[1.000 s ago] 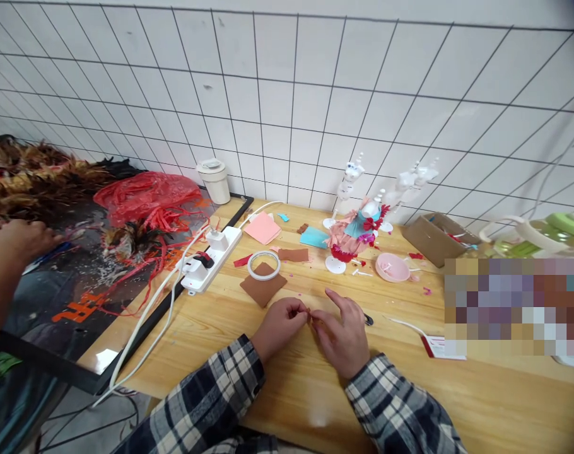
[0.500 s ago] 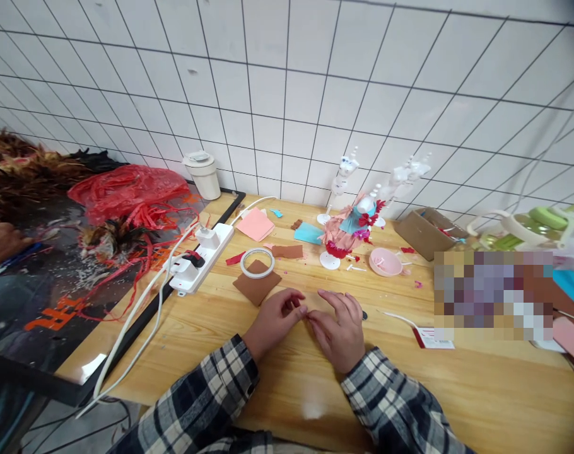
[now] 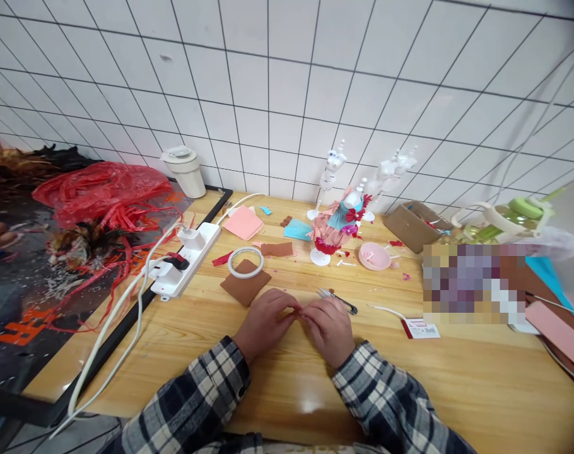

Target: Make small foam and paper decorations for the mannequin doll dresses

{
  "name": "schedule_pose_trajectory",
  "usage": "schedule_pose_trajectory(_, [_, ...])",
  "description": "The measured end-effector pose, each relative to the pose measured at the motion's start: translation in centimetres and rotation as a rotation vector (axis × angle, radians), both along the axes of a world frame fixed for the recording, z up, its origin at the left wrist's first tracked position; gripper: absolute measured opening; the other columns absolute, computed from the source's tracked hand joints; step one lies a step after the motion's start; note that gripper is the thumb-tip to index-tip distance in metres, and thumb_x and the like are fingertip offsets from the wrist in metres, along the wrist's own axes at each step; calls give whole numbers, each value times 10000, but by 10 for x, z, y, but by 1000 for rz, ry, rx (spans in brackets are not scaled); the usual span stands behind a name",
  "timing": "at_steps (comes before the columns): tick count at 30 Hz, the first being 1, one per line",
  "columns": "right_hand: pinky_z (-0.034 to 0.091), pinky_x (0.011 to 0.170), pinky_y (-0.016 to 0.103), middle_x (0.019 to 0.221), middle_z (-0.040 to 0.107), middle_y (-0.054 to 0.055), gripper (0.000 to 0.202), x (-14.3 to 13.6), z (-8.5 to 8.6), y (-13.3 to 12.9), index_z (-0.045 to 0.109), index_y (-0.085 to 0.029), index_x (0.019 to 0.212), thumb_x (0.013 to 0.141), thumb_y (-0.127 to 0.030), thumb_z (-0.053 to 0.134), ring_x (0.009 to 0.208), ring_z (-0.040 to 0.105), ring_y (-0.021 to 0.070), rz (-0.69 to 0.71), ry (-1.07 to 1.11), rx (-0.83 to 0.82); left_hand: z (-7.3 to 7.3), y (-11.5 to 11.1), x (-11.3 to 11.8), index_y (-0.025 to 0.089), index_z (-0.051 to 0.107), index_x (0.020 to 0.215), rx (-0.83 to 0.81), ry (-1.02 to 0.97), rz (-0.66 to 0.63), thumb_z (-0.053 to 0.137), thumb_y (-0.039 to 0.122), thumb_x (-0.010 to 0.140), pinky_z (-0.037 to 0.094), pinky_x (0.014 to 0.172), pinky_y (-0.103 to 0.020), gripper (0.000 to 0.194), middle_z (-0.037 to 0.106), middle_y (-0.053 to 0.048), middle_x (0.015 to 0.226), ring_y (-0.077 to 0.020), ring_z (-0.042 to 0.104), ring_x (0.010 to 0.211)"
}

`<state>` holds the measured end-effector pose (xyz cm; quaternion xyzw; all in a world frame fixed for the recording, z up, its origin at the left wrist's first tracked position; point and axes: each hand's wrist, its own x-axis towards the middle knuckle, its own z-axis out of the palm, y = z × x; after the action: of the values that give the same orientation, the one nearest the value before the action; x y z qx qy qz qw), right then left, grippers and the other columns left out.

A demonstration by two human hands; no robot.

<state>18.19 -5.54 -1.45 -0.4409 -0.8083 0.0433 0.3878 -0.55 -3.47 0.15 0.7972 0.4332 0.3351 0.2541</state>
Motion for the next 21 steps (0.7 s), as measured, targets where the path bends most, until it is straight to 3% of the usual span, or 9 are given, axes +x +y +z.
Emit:
schedule_pose_trajectory(6, [462,736,328,806,697,20,126,-3,1,2,655,-213,900,889,-188,531,761,591,161,7,93,-69,-5,0,2,212,691,877,-47,25,76,609,231,815,488,755,-315,104,716,-36,831,-182,644,798])
schedule_pose_trajectory(15, [479,718,311,827,711,16,121,-3,-2,1,649,-235,916,859,-202,547,766,645,165,-22,158,-158,-7,-3,7,223,691,890,-149,-30,144,621,276,803,495,760,-310,124,720,-27,848,-180,644,808])
schedule_pose_trajectory(21, [455,576,286,734,682,-2,288,-5,-7,1,567,-208,1034,754,-161,610,665,613,178,-121,285,-266,-12,-2,5,221,669,863,-110,-29,89,598,250,824,496,747,-317,86,685,-37,842,-187,622,823])
